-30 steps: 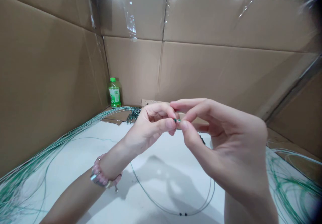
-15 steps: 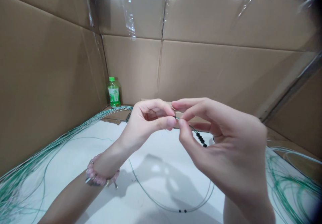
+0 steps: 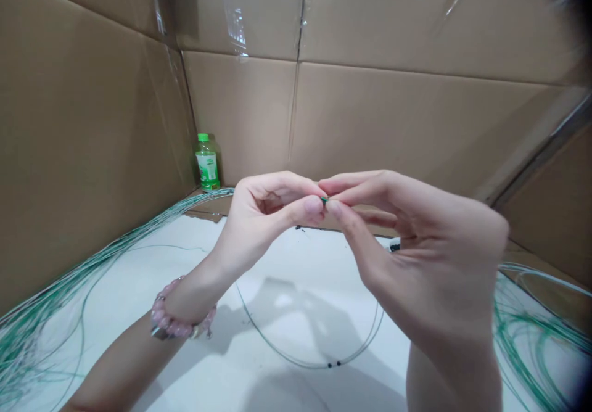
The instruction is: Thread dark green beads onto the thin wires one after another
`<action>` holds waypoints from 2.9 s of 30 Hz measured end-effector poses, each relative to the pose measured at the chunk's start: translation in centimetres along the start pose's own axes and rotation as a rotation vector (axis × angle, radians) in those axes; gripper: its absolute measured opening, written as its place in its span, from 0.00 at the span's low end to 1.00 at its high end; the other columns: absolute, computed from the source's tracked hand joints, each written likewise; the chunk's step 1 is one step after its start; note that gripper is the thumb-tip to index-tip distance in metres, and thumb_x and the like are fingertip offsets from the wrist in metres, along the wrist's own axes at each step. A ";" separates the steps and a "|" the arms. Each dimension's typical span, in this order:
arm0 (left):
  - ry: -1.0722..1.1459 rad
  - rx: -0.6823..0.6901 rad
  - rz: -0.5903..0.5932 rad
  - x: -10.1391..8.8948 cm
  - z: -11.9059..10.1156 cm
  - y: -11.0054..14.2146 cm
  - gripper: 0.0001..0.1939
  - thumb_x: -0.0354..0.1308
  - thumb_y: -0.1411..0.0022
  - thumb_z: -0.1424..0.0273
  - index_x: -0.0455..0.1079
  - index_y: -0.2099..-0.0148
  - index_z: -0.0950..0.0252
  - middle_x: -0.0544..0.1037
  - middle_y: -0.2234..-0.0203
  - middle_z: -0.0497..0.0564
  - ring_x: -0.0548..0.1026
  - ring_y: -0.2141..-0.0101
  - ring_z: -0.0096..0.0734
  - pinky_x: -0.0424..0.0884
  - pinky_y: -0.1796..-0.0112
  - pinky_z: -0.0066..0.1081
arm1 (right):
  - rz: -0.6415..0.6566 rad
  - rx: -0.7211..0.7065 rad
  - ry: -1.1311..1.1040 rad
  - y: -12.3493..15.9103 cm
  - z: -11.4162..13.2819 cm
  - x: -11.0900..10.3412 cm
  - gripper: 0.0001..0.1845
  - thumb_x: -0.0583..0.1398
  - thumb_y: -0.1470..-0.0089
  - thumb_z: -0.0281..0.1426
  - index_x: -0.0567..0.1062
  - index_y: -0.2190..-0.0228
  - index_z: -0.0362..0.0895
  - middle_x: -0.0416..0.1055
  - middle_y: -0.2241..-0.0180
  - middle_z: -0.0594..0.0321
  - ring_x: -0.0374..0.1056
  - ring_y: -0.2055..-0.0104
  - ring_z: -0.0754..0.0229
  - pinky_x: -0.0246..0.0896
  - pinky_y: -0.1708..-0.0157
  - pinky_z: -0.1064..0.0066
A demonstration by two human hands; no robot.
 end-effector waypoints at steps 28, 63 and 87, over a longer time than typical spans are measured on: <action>-0.315 0.253 -0.173 0.5 -1.4 0.4 0.02 0.63 0.44 0.75 0.75 0.69 0.64 0.79 0.75 0.45 0.77 0.73 0.20 0.74 0.72 0.18 | 0.019 0.021 0.104 0.1 0.2 -0.3 0.07 0.61 0.52 0.20 0.73 0.75 0.44 0.69 0.78 0.70 0.68 0.76 0.67 0.69 0.73 0.75; -0.507 0.329 -0.155 0.0 -1.8 0.4 0.03 0.62 0.43 0.74 0.76 0.69 0.63 0.79 0.75 0.45 0.76 0.74 0.23 0.73 0.73 0.21 | 0.051 0.044 -0.017 -0.3 -1.0 0.1 0.06 0.62 0.50 0.23 0.76 0.75 0.44 0.76 0.74 0.70 0.73 0.72 0.67 0.72 0.70 0.80; -0.272 0.250 -0.128 0.8 3.7 -1.9 0.10 0.59 0.40 0.63 0.74 0.67 0.64 0.77 0.77 0.46 0.74 0.75 0.21 0.71 0.73 0.21 | 0.048 0.091 -0.141 -1.3 -1.7 -1.8 0.06 0.62 0.50 0.22 0.76 0.75 0.41 0.73 0.77 0.69 0.71 0.73 0.69 0.69 0.73 0.81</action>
Point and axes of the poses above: each hand's wrist, its own y-axis away from the middle knuckle, its own x-axis out of the palm, z = x × y, the point moved 4 cm from there along -y, towards the middle knuckle
